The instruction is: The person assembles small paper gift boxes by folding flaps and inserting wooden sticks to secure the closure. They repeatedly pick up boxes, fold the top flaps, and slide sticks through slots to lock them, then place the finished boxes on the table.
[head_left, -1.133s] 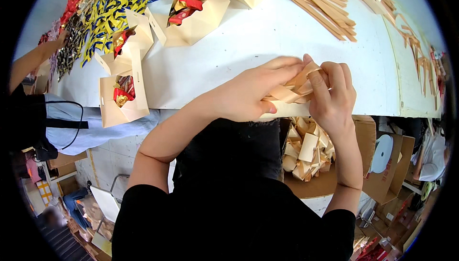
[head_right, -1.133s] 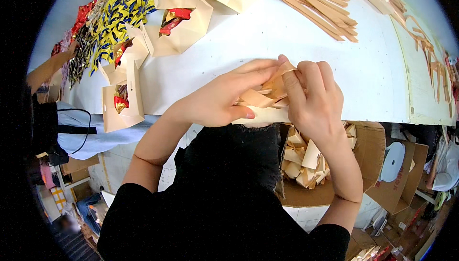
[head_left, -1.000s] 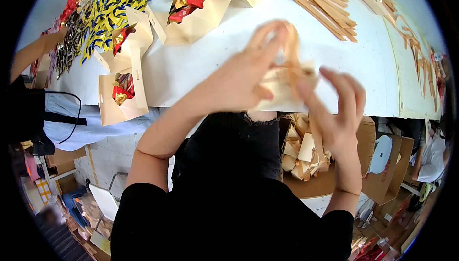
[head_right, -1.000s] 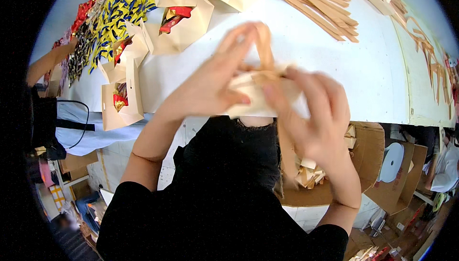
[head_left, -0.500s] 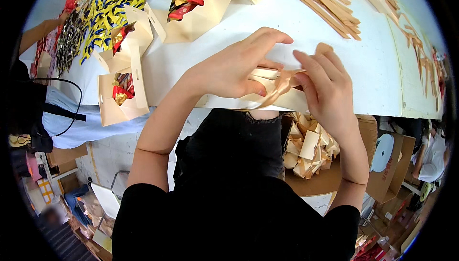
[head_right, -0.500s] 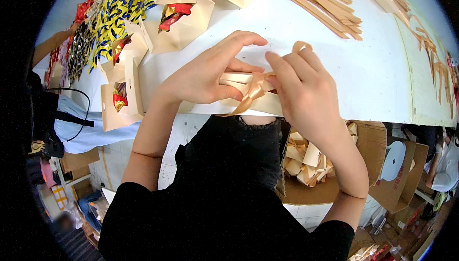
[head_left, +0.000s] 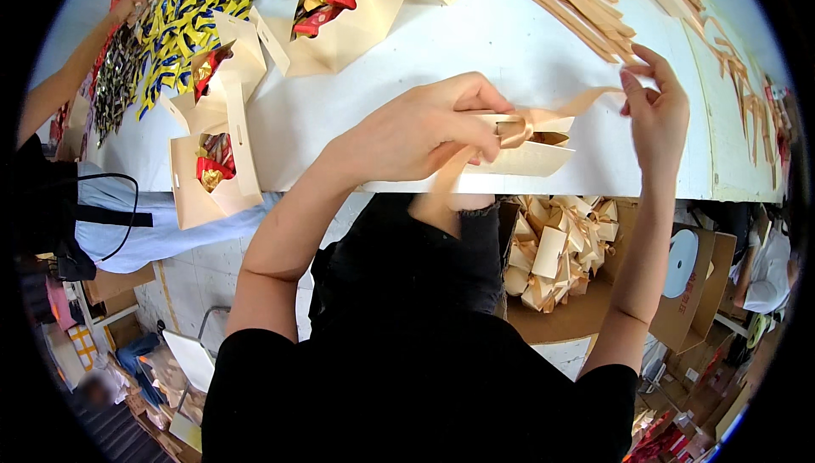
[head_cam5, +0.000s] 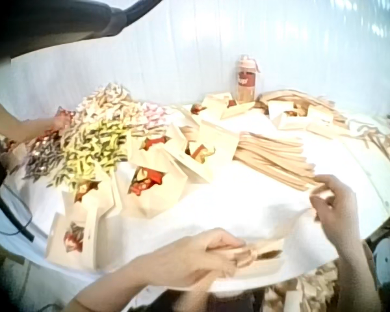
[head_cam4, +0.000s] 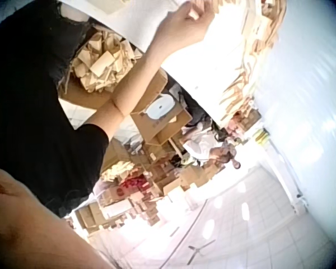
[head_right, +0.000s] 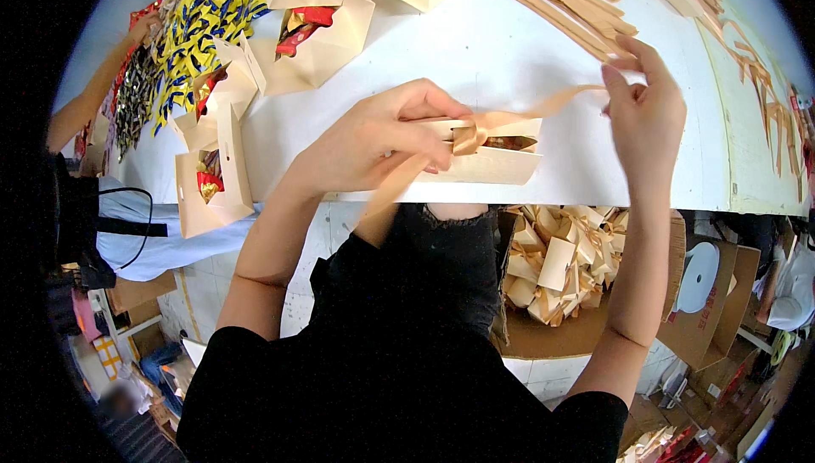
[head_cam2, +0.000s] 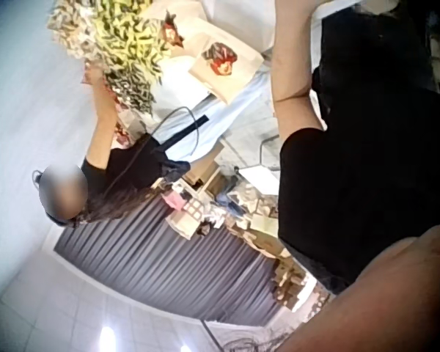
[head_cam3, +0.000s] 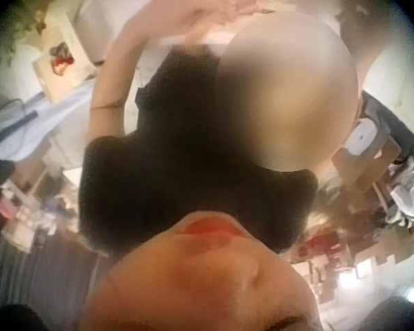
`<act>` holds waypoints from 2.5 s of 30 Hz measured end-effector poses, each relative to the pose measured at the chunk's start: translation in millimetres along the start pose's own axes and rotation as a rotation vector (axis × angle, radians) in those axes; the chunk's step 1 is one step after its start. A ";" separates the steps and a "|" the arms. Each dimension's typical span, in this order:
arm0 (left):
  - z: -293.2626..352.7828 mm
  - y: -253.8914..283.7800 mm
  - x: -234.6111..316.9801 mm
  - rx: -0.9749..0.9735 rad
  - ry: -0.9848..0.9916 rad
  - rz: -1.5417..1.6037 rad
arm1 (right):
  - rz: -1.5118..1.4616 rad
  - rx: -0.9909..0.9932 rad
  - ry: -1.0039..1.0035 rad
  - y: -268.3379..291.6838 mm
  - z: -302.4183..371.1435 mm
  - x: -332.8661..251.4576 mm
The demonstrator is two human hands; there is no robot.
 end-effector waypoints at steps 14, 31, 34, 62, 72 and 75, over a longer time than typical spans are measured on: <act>59.4 -40.8 -1.1 0.397 -0.706 -0.512 | -0.111 -0.296 0.473 -59.6 37.8 -49.0; 12.8 -42.2 -17.7 0.459 0.110 0.253 | -0.415 -0.270 0.233 -55.6 47.5 -46.6; 17.4 -39.1 -7.9 0.629 -0.105 -0.167 | -0.192 -0.223 0.424 -57.4 48.1 -58.6; 13.4 -35.8 -13.7 0.549 -0.393 -0.501 | 0.089 -0.113 0.471 -61.1 35.8 -57.7; 4.7 -48.8 -16.6 0.673 -0.409 -0.555 | 0.267 -0.125 0.454 -68.4 39.7 -74.8; 5.2 -47.3 -19.2 0.648 -0.413 -0.545 | 0.267 -0.091 0.522 -71.8 41.9 -76.4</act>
Point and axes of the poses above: each hand's wrist, its own z-axis away from the middle knuckle, its own y-axis out of the back of the hand, x = y × z, the point moved 2 cm from there along -z, towards the middle knuckle, and after that the axes turned 12 degrees about y, right-handed, at the moved point
